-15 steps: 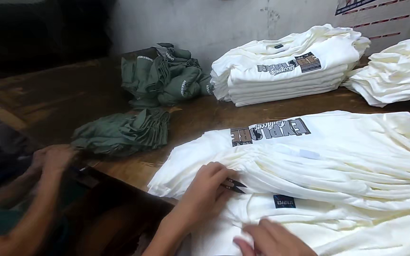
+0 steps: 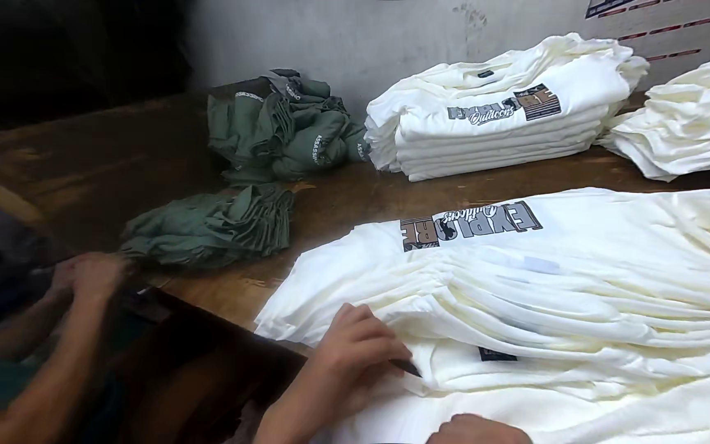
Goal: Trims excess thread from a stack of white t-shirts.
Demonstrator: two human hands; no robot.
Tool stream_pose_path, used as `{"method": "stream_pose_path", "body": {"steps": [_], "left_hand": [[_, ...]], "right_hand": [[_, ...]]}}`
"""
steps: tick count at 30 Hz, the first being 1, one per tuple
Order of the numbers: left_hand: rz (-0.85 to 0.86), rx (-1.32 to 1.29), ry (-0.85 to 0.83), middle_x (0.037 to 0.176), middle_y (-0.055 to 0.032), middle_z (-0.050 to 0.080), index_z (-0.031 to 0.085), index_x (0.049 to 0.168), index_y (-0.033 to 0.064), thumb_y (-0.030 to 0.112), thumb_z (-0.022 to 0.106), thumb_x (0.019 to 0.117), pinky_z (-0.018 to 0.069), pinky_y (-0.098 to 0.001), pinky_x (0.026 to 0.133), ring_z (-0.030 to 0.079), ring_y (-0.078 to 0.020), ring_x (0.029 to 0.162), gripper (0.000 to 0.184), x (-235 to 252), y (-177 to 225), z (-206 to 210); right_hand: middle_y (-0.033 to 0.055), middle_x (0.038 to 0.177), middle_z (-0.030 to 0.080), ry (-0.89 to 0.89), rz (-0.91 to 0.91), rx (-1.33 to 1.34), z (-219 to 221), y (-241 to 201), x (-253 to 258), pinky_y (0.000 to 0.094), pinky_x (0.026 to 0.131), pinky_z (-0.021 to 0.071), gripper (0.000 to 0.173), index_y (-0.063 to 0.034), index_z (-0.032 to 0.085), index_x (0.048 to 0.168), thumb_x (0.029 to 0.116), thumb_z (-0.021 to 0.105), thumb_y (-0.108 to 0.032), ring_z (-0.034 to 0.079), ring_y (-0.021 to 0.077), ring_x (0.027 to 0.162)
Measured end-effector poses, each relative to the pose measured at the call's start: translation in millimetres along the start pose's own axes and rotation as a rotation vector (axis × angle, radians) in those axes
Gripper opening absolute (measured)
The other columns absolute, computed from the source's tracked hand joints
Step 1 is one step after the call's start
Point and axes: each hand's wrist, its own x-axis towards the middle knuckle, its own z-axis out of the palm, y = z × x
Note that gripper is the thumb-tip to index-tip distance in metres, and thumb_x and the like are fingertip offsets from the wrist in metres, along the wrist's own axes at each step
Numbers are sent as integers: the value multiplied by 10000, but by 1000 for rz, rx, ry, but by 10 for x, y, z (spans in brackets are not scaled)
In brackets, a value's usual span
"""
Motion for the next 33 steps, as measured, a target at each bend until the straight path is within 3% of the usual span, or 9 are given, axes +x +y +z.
{"method": "stream_pose_path", "body": {"steps": [2,5,9,14,17,20,24,28,33], "left_hand": [[-23,50,101,991,66,690,740,1137,264,332,648,1005,474,-285,871,605,-76,940,175,58,-15,-1],[58,297,269,978,67,690,741,1157,304,256,622,1024,422,-327,900,592,-95,937,185,169,-45,94],[170,335,291,959,56,698,753,1126,271,173,647,997,405,-337,867,580,-111,896,194,313,-118,198],[-4,172,235,1003,81,701,756,1111,243,313,670,987,457,-308,820,599,-77,923,167,374,-107,145],[-148,19,172,1029,61,694,751,1140,194,324,705,947,569,-271,823,653,-57,942,237,364,-214,155],[-230,-113,194,1052,36,678,753,1153,174,295,746,921,607,-230,790,673,-53,926,262,344,-302,209],[-216,-16,240,1051,50,663,774,1130,202,314,759,899,593,-215,799,656,-41,940,257,348,-294,208],[-122,255,204,1006,65,693,782,1109,245,316,690,937,502,-335,799,622,-97,913,207,391,-159,135],[6,496,120,905,28,708,798,1036,236,203,615,978,457,-376,729,609,-163,790,195,504,-2,209]], "right_hand": [[71,603,646,86,71,-106,-75,-2,63,401,532,515,305,-49,757,761,936,715,-296,634,220,569],[26,674,623,238,146,-276,-76,91,196,324,547,497,214,-108,771,827,895,745,-309,618,182,650],[16,691,625,253,167,-281,3,168,185,306,555,487,208,-125,771,808,883,749,-318,618,181,683],[83,1028,723,291,182,-313,-106,232,238,423,763,550,265,-117,778,1014,879,734,-341,678,261,932],[59,1009,738,372,124,-382,-66,276,422,411,730,564,244,-119,772,1009,867,716,-310,699,226,869],[72,923,711,421,80,-478,64,319,668,364,625,583,194,-112,796,961,844,745,-259,699,226,786],[90,941,697,416,60,-541,187,432,835,298,584,585,67,-99,806,839,851,743,-80,698,195,767],[113,1046,713,433,79,-446,177,467,781,284,657,611,53,-40,747,829,855,701,-51,711,170,783],[103,1029,686,493,103,-327,170,480,772,213,670,594,47,-33,718,834,851,703,-74,678,102,745]]}}
